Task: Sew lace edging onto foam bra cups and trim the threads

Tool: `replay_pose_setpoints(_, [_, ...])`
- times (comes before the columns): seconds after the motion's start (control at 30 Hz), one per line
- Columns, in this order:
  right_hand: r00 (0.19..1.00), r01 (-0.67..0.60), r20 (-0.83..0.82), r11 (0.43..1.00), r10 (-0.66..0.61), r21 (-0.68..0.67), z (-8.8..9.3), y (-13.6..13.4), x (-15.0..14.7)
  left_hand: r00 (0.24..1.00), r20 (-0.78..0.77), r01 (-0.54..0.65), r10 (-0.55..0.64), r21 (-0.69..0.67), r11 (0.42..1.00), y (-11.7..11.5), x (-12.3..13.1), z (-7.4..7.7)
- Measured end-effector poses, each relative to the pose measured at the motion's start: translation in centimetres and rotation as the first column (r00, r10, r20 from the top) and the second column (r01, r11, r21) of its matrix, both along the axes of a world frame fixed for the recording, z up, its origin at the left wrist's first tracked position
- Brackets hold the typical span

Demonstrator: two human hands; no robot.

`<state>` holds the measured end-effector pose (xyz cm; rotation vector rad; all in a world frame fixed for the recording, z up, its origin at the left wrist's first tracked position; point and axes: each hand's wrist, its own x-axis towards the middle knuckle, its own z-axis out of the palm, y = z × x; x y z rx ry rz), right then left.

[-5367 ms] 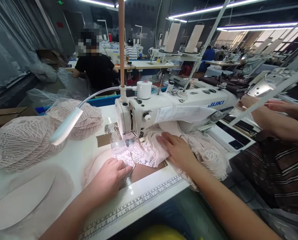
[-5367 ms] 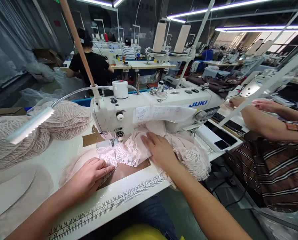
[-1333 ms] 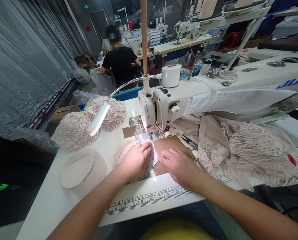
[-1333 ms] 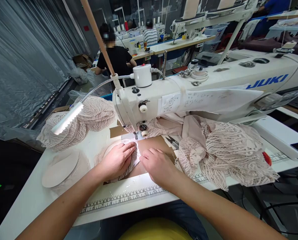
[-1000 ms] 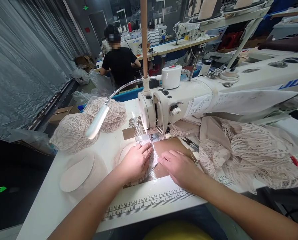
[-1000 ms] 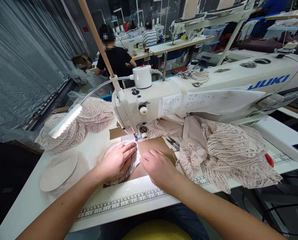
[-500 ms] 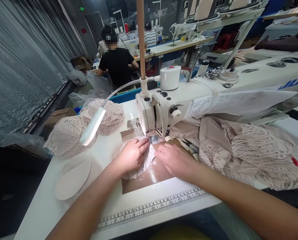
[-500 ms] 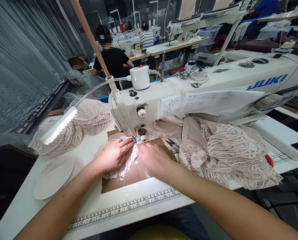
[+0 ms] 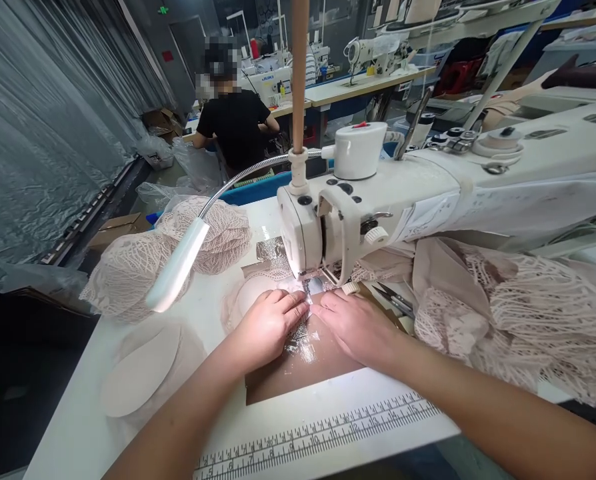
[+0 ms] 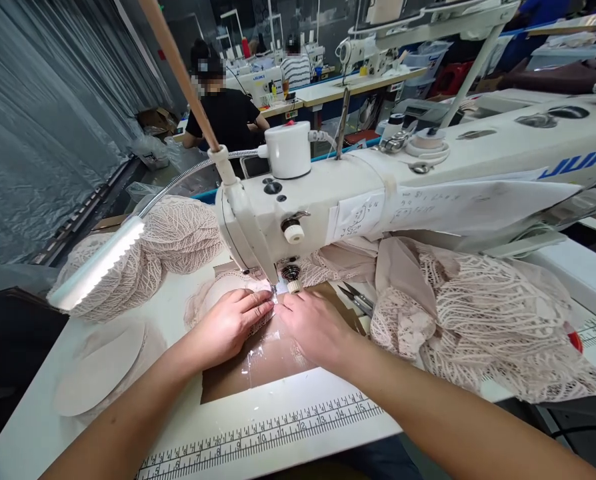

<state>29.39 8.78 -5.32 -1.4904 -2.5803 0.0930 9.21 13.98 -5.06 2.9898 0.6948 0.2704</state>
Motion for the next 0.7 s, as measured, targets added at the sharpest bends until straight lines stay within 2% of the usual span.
replay_pose_setpoints(0.33, [0.997, 0.074, -0.025, 0.994, -0.072, 0.079, 0.3, 0.8, -0.3, 0.999, 0.033, 0.016, -0.015, -0.021, 1.000, 2.3, -0.1, -0.1])
replay_pose_setpoints(0.7, [0.983, 0.046, -0.179, 0.999, -0.047, -0.009, 0.2, 1.0, 0.5, 0.998, 0.053, -0.037, 0.038, -0.018, 0.999, 3.2, -0.1, -0.3])
